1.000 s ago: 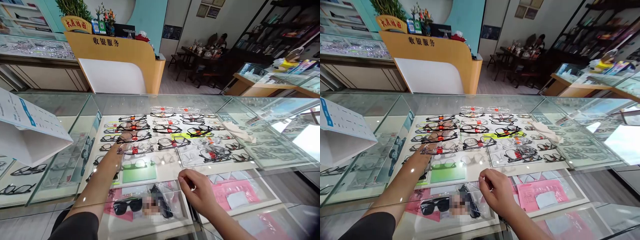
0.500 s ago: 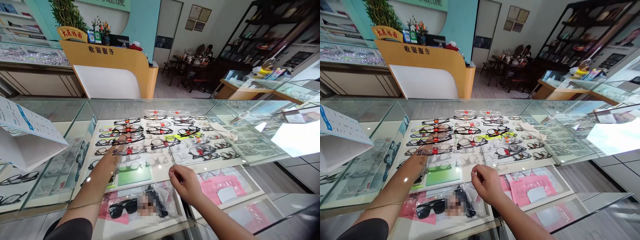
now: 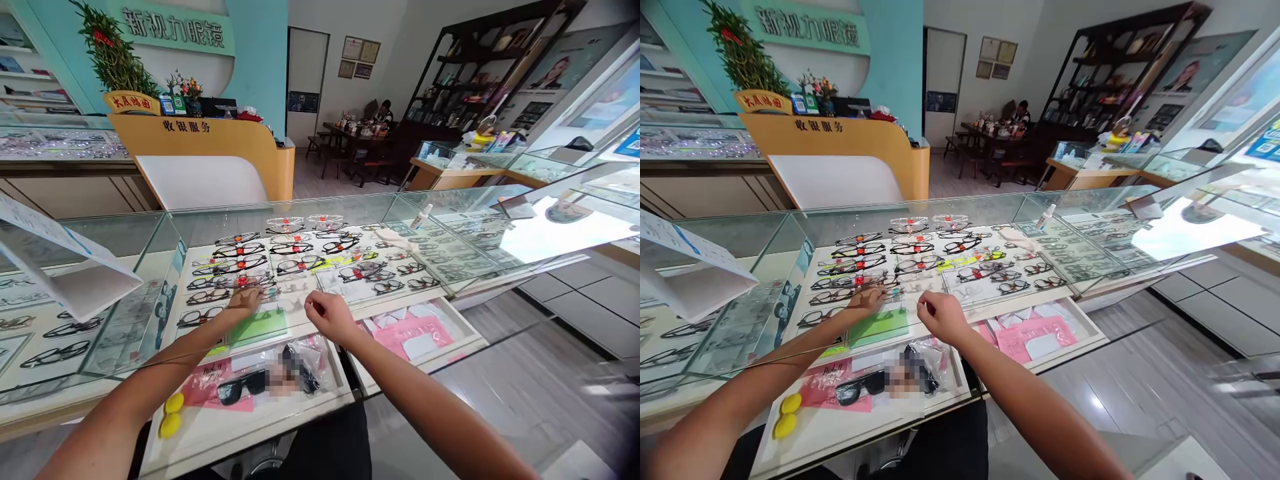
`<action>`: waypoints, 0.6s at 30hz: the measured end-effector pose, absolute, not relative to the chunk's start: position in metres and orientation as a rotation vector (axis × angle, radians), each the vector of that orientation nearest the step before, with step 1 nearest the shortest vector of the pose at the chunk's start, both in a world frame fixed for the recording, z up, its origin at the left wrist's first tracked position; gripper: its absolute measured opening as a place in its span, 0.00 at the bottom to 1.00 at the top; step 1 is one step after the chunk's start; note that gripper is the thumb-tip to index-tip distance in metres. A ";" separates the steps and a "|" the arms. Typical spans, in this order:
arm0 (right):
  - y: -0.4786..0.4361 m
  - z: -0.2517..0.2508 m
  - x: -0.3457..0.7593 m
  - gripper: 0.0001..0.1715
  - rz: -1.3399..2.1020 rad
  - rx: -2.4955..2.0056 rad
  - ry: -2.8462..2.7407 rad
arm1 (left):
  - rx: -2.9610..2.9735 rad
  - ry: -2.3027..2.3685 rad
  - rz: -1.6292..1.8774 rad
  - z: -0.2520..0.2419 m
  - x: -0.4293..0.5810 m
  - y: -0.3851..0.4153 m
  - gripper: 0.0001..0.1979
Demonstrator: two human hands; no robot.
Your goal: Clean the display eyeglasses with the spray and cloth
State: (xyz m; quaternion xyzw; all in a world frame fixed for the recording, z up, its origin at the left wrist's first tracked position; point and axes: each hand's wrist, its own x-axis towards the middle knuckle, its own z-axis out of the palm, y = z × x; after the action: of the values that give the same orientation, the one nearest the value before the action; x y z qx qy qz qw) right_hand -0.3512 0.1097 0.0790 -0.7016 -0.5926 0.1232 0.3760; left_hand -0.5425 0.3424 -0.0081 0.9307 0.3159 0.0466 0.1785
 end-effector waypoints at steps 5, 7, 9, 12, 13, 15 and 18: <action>0.107 0.083 -0.354 0.09 0.321 -1.818 -1.500 | 2.751 1.004 0.025 -0.006 -0.572 0.307 0.08; 0.106 0.084 -0.355 0.09 0.313 -1.821 -1.507 | 2.789 1.016 0.023 0.002 -0.585 0.298 0.10; 0.105 0.083 -0.356 0.09 0.308 -1.822 -1.513 | 2.822 1.008 0.006 0.011 -0.596 0.288 0.11; 0.104 0.082 -0.354 0.10 0.294 -1.827 -1.497 | 2.840 0.965 -0.049 0.026 -0.609 0.269 0.10; 0.104 0.082 -0.353 0.11 0.287 -1.835 -1.485 | 2.825 0.932 -0.067 0.030 -0.614 0.261 0.09; 0.105 0.082 -0.351 0.12 0.273 -1.865 -1.460 | 2.758 0.843 -0.122 0.040 -0.622 0.244 0.09; 0.106 0.083 -0.346 0.12 0.247 -1.923 -1.409 | 2.637 0.733 -0.207 0.059 -0.633 0.219 0.07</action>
State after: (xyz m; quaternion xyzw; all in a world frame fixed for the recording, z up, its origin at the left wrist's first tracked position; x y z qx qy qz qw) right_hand -0.3460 0.1059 0.0828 -0.7474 -0.5476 0.0959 0.3638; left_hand -0.6330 0.2192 0.0594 0.9419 0.2617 -0.0738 0.1970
